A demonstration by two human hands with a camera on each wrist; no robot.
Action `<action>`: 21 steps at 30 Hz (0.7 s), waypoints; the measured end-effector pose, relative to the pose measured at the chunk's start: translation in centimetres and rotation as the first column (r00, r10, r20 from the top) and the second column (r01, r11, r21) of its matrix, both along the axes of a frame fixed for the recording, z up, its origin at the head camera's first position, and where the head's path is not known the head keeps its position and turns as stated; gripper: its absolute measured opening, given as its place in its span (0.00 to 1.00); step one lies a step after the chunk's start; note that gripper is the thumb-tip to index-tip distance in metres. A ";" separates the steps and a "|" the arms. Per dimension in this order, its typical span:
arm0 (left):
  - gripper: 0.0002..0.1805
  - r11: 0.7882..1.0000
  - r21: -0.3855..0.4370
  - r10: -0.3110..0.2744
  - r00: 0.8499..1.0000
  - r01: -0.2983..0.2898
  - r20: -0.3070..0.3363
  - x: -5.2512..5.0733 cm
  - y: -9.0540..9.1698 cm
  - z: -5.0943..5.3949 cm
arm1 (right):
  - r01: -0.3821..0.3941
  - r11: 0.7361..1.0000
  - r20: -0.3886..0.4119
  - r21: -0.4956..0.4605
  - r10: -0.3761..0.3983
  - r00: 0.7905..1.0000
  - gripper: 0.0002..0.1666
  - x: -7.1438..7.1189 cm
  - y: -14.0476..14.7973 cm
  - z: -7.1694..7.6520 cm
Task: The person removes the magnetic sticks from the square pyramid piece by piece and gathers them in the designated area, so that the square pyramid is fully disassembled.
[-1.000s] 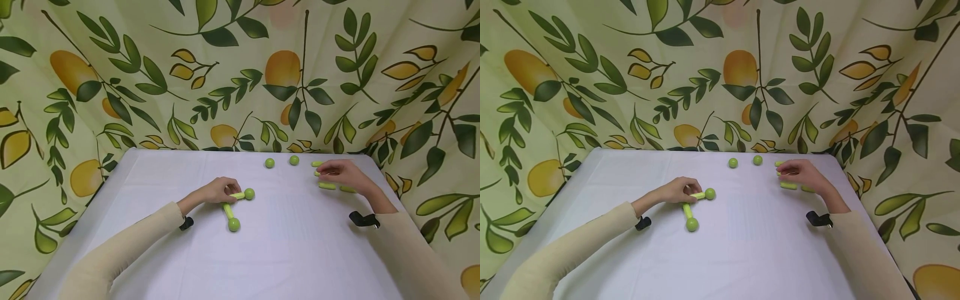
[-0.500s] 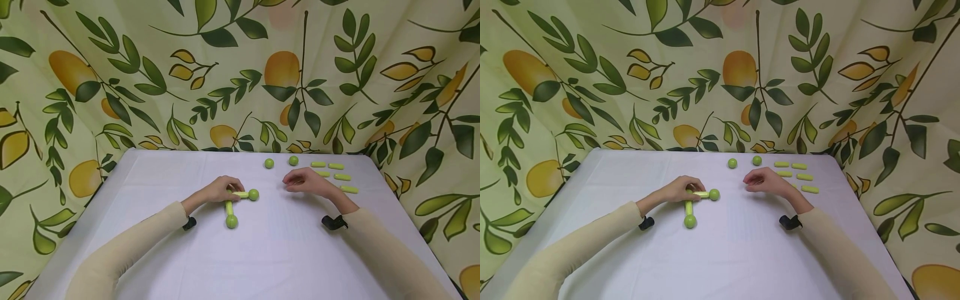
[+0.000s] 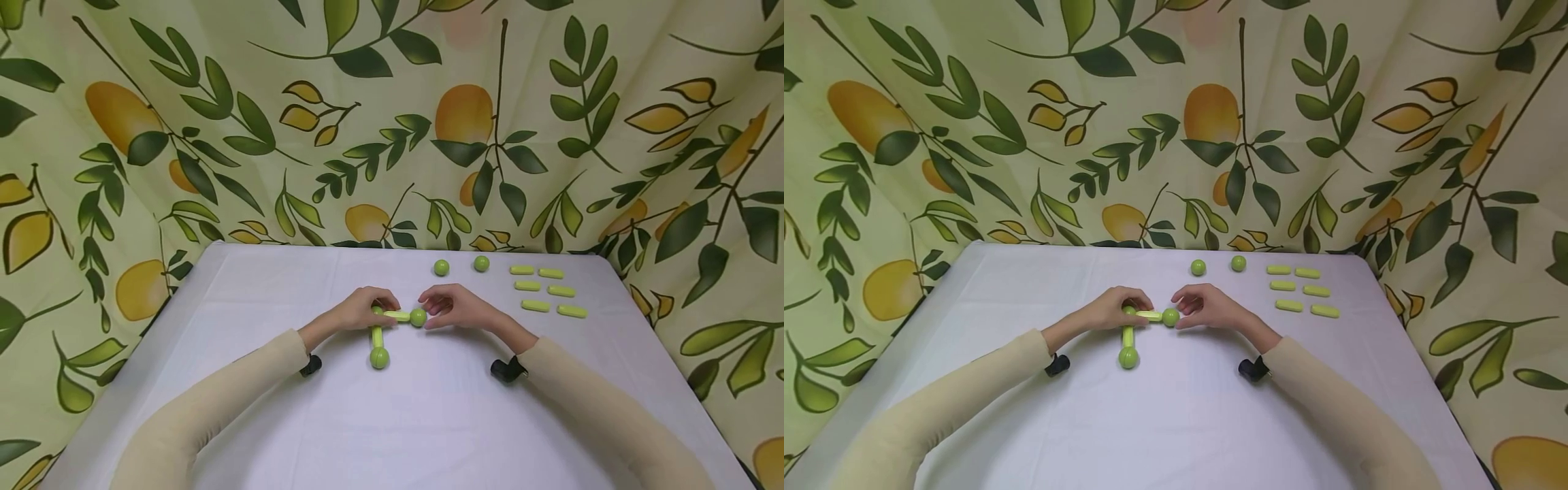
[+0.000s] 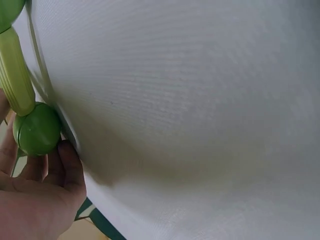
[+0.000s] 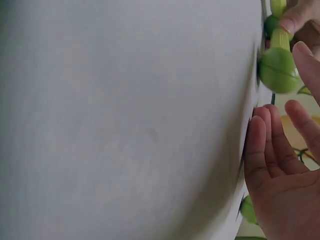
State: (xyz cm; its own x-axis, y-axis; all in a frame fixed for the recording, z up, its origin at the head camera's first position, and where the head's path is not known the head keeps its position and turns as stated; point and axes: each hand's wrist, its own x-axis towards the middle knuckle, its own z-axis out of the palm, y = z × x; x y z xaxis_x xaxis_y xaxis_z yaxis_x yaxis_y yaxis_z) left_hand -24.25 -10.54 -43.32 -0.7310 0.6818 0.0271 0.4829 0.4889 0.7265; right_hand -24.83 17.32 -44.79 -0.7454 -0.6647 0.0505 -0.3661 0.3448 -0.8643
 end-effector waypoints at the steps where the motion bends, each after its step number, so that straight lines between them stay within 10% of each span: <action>1: 0.11 1.000 -0.001 0.000 1.000 0.000 0.000 0.0 -0.1 0.0 | -0.001 1.000 -0.010 0.003 0.001 1.000 0.28 0.0 -0.3 -0.1; 21: 0.06 0.999 -0.009 -0.035 0.998 0.035 0.049 -0.2 -0.1 0.1 | 0.022 0.997 -0.080 0.069 -0.016 0.997 0.16 0.2 -1.9 0.1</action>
State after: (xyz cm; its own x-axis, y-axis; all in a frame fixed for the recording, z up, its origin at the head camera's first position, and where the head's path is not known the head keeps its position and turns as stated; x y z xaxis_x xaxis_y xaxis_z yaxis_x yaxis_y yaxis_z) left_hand -24.47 -10.61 -43.23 -0.7070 0.7070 -0.0150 0.4640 0.4798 0.7446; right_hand -24.62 15.39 -44.64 -0.7536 -0.6543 0.0638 -0.4250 0.4109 -0.8066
